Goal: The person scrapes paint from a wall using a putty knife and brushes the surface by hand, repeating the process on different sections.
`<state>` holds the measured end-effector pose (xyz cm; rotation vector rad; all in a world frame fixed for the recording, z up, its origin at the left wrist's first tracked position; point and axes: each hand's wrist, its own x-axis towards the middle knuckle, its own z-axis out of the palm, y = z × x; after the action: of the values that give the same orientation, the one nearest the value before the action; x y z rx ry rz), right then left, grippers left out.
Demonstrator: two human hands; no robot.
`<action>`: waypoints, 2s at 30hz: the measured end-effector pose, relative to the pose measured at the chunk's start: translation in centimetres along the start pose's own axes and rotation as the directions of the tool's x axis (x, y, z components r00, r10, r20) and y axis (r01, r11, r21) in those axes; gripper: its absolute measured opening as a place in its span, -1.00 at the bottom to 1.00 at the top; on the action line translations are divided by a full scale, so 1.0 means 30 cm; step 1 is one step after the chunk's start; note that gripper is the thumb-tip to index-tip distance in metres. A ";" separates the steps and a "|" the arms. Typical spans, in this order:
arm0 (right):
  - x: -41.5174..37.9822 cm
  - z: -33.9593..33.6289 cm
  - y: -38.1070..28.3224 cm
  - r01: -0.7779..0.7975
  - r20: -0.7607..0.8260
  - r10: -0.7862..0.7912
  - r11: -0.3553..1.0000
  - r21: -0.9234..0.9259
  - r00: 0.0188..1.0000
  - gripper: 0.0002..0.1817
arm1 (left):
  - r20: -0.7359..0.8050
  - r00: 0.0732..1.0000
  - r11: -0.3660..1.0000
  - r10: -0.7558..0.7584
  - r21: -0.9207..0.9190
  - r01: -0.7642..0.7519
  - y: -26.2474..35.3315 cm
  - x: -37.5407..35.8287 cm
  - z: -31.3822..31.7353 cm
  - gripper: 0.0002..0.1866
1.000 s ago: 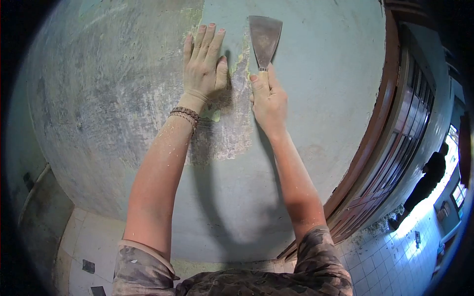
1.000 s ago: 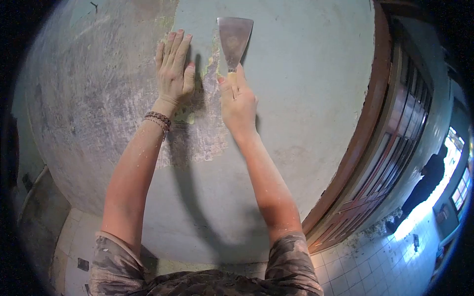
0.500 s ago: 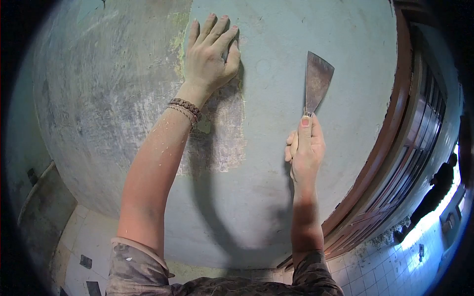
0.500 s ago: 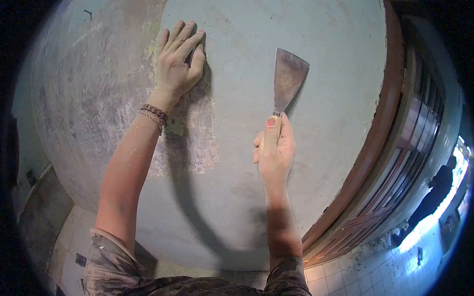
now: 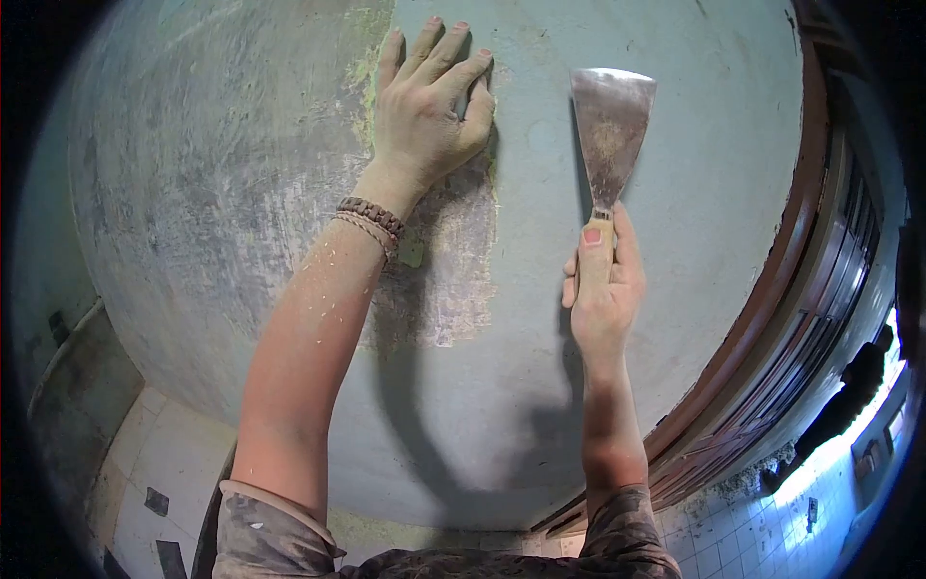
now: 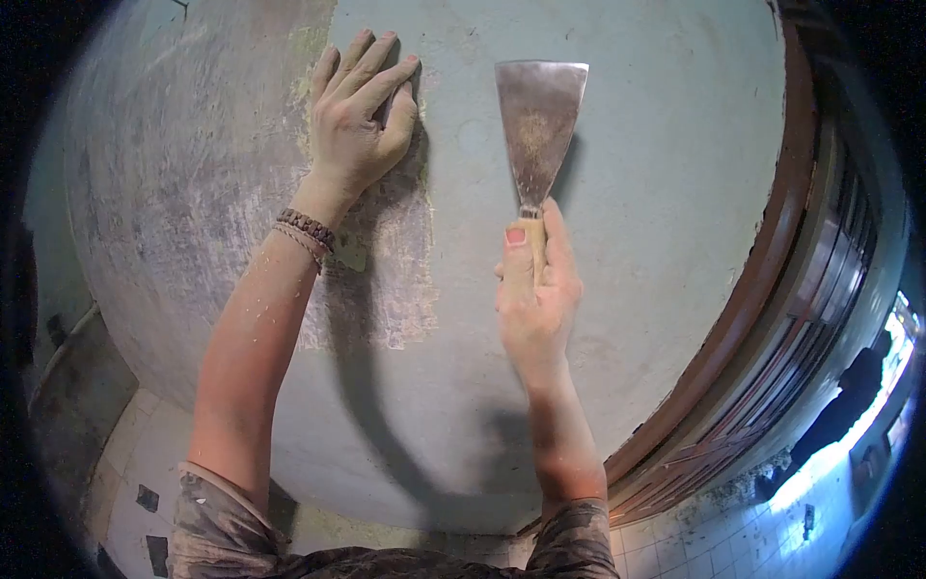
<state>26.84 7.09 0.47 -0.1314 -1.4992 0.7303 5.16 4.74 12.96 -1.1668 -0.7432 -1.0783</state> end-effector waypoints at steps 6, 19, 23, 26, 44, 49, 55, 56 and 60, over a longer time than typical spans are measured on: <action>0.101 0.077 -0.032 0.089 -0.069 -0.087 0.996 0.019 0.994 -0.34 | -0.042 0.999 0.994 -0.002 -0.106 -0.003 -0.007 -0.032 -0.008 -0.73; -0.053 0.234 -0.077 -0.099 -0.005 0.100 0.988 0.115 0.995 -0.35 | -0.054 0.998 0.977 -0.043 -0.212 0.031 -0.030 -0.123 -0.103 -0.57; -0.010 0.278 -0.193 -0.209 -0.004 0.211 0.971 0.119 0.977 -0.33 | 0.169 0.932 0.911 0.319 -0.327 -0.253 0.021 -0.097 -0.126 -0.33; -0.021 0.292 -0.222 -0.226 -0.004 0.229 0.962 0.156 0.973 -0.32 | 0.110 0.927 0.872 0.359 -0.394 -0.291 0.078 -0.076 -0.079 -0.36; 0.051 0.237 -0.379 -0.295 0.040 0.293 0.954 0.052 0.955 -0.42 | 0.055 0.992 0.950 0.117 -0.298 -0.096 0.156 0.025 -0.025 -0.59; 0.104 0.244 -0.375 -0.270 -0.002 0.271 0.960 0.074 0.963 -0.68 | 0.084 0.989 0.952 0.123 -0.290 -0.094 0.139 0.076 -0.005 -0.59; 0.040 0.250 -0.394 -0.257 -0.004 0.257 0.966 -0.034 0.966 -0.76 | 0.007 0.992 0.958 0.128 -0.260 -0.122 0.172 0.025 -0.031 -0.61; 0.055 0.247 -0.397 -0.255 -0.008 0.255 0.966 -0.035 0.967 -0.76 | 0.004 0.992 0.957 0.130 -0.264 -0.124 0.166 0.038 -0.018 -0.61; 0.080 0.249 -0.438 -0.291 -0.018 0.291 0.957 -0.016 0.957 -0.77 | 0.043 0.995 0.954 0.088 -0.290 -0.072 0.167 0.067 -0.032 -0.61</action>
<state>24.37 -4.60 10.04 -0.3774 -1.4882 0.9483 10.49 3.43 12.79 -1.4683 -0.5879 -1.1143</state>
